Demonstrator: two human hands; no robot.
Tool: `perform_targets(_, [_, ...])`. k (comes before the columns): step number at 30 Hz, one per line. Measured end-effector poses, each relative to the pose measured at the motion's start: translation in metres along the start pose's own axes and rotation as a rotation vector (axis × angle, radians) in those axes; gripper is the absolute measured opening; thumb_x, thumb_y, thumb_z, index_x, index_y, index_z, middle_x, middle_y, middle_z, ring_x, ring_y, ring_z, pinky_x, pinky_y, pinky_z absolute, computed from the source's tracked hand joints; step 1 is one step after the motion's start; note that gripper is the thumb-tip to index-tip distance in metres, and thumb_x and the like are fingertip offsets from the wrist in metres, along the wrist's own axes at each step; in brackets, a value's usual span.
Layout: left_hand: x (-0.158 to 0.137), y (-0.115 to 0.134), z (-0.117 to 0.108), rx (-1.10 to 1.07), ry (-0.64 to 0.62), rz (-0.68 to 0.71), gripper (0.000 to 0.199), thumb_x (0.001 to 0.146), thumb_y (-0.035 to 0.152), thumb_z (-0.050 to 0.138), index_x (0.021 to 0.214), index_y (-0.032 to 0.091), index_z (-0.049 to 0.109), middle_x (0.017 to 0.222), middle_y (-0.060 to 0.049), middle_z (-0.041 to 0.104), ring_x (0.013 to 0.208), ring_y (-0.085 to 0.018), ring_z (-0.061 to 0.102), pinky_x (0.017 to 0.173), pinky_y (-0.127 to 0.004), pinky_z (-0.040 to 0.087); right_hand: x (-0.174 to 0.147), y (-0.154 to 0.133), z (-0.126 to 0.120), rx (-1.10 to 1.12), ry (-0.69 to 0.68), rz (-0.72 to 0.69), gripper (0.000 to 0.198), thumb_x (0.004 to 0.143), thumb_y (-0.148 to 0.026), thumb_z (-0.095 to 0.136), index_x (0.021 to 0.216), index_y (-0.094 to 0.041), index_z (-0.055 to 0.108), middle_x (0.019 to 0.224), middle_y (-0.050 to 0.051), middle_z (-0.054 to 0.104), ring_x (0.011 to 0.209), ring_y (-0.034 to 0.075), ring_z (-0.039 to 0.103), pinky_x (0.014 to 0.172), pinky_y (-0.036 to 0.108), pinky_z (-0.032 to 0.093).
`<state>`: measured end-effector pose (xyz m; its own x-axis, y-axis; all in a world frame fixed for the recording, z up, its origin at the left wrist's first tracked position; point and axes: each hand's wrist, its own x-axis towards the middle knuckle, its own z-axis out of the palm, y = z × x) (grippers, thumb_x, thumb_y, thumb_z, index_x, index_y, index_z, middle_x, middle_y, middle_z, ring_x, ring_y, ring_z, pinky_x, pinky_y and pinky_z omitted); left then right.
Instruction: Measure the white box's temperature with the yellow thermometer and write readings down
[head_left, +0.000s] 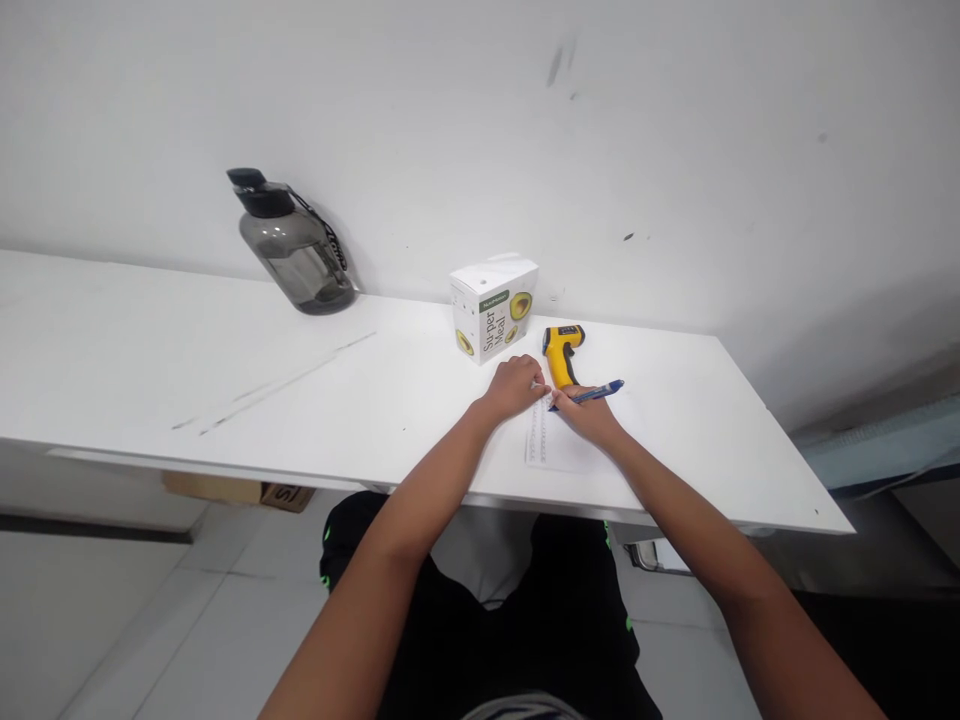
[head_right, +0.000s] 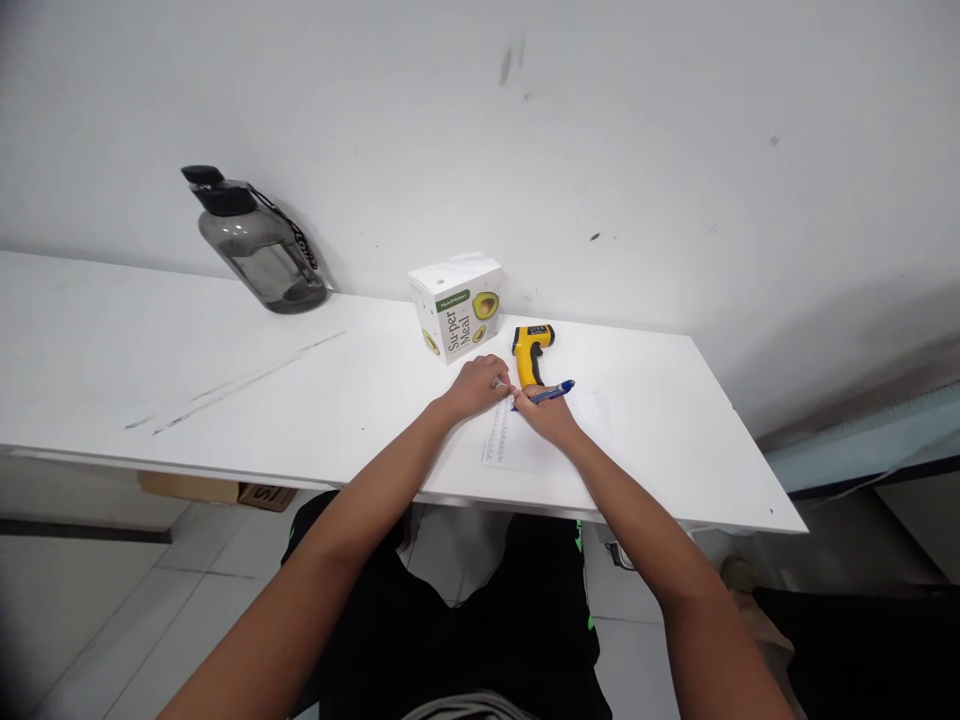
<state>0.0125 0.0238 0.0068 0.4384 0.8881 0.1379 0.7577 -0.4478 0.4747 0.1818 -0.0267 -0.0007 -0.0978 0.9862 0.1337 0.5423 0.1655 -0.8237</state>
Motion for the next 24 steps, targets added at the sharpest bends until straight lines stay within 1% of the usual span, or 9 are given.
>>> perform_targets(3, [-0.0006,0.001,-0.0008,-0.008,-0.005,-0.008,0.012,0.086,0.032,0.058,0.085,0.021,0.064,0.114,-0.004,0.064,0.111,-0.024,0.055,0.096,-0.039,0.041,-0.0007,-0.0008,0.0005,0.007,0.02,0.002,0.034,0.082,-0.046,0.052,0.06,-0.022,0.061,0.064,0.002,0.064,0.068,0.02,0.06,0.065,0.033,0.045])
perform_targets(7, [-0.0009,0.0012,-0.0009,-0.008,-0.012,-0.004,0.013,0.087,0.033,0.059,0.086,0.022,0.064,0.114,-0.004,0.064,0.112,-0.024,0.055,0.097,-0.039,0.042,-0.0009,-0.0004,0.0006,0.0,0.028,0.039,0.033,0.081,-0.045,0.053,0.059,-0.022,0.061,0.064,0.003,0.064,0.068,0.02,0.06,0.063,0.032,0.045])
perform_targets(12, [-0.0008,0.0007,-0.0003,0.0,-0.005,0.0,0.013,0.087,0.033,0.058,0.086,0.021,0.064,0.114,-0.005,0.064,0.111,-0.025,0.055,0.095,-0.039,0.042,0.0005,0.0027,-0.0002,0.003,-0.02,0.038,0.031,0.082,-0.043,0.054,0.064,-0.022,0.067,0.071,0.004,0.069,0.075,0.021,0.063,0.069,0.033,0.047])
perform_targets(15, [-0.0008,0.0009,-0.0005,0.009,-0.011,0.0,0.014,0.087,0.033,0.058,0.087,0.021,0.065,0.114,-0.005,0.064,0.11,-0.025,0.055,0.095,-0.039,0.042,0.0012,0.0036,-0.0011,0.002,-0.039,0.032,0.03,0.082,-0.042,0.055,0.064,-0.022,0.068,0.071,0.004,0.07,0.075,0.021,0.064,0.069,0.033,0.048])
perform_targets(19, [-0.0005,0.0009,-0.0004,0.021,-0.015,-0.005,0.014,0.087,0.033,0.059,0.088,0.021,0.065,0.113,-0.005,0.064,0.11,-0.025,0.055,0.095,-0.039,0.042,0.0011,0.0025,-0.0011,0.008,-0.02,0.023,0.03,0.082,-0.041,0.054,0.063,-0.022,0.067,0.068,0.002,0.068,0.072,0.02,0.063,0.068,0.032,0.047])
perform_targets(24, [-0.0007,0.0014,-0.0005,0.018,0.0,-0.002,0.011,0.087,0.031,0.058,0.087,0.021,0.064,0.114,-0.005,0.064,0.111,-0.025,0.055,0.095,-0.039,0.042,0.0002,0.0021,0.0008,-0.001,0.013,0.01,0.033,0.082,-0.046,0.053,0.061,-0.022,0.064,0.065,0.002,0.065,0.069,0.02,0.06,0.064,0.031,0.045])
